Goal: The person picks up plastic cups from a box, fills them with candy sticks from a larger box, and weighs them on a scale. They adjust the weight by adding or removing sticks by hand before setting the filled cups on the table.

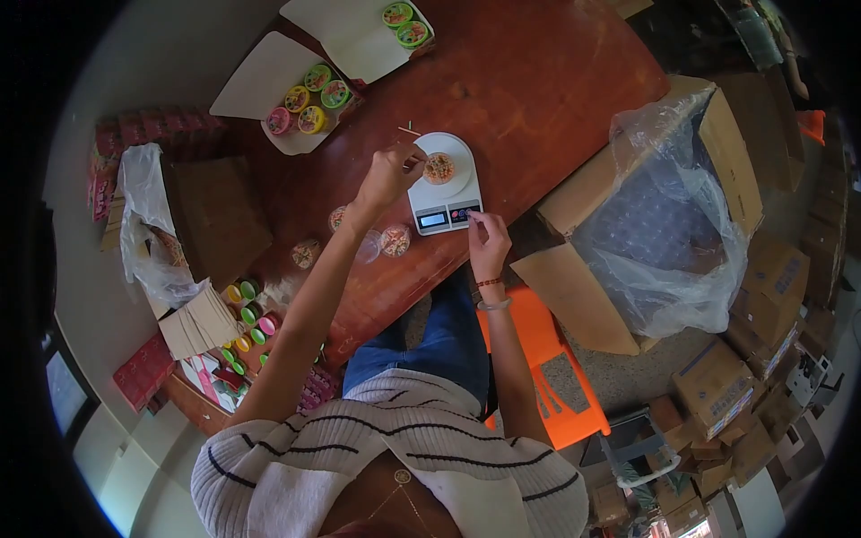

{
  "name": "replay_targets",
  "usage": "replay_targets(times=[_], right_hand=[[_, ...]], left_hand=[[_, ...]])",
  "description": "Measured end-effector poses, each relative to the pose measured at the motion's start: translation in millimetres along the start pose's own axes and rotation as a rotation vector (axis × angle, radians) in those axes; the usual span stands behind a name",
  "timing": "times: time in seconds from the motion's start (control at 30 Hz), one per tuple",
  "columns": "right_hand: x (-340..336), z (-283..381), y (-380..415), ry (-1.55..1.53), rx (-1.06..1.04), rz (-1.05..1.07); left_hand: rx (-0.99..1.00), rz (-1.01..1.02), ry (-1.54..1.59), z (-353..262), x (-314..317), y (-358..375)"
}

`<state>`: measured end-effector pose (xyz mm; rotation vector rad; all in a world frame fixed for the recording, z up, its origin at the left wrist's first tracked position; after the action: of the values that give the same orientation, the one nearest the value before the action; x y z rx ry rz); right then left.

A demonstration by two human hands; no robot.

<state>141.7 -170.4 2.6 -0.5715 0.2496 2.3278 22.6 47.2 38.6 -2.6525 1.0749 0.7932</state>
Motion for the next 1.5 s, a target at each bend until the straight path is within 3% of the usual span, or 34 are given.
replay_targets(times=[0.07,0.27,0.4,0.57,0.77,0.9,1.07,1.2,1.27,1.33,1.5], right_hand=[[0,0,1,-0.004,-0.025,-0.011],[-1,-1,2,-0.006,0.019,0.000],[-2,-3,1,0.008,-0.018,-0.014],[-4,-4,2,0.014,-0.007,-0.016],[-3,-9,4,0.027,0.002,-0.007],[3,4,-6,0.003,-0.074,-0.067],[35,42,-43,-0.086,-0.125,-0.036],[67,42,-66,-0.099,-0.228,0.014],[73,36,-69,-0.094,-0.216,0.049],[77,35,-71,-0.186,-0.071,0.042],[78,31,-71,-0.105,-0.118,0.069]], left_hand=[[0.082,0.034,-0.120,-2,-2,6],[0.157,0.024,-0.048,-1,5,12],[0.096,0.080,-0.203,11,7,11],[0.127,-0.034,-0.139,-3,3,13],[0.252,-0.014,-0.280,-3,9,20],[0.251,0.045,-0.348,-4,14,22],[0.081,-0.055,-0.152,-10,6,25],[0.060,-0.102,-0.116,-12,0,27],[0.121,-0.115,-0.182,-18,-3,27],[0.129,-0.109,-0.201,-13,0,26],[0.109,0.003,-0.241,-2,14,16]])
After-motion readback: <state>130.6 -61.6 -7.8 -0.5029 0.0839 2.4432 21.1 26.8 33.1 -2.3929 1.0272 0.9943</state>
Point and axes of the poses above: each hand's wrist, its own y-axis away from the middle knuckle, its own x-axis out of the palm, z = x × y, the point moved 2 cm from there along -y, towards the middle knuckle, and after that the axes turned 4 degrees about x, right-handed, at the moved point
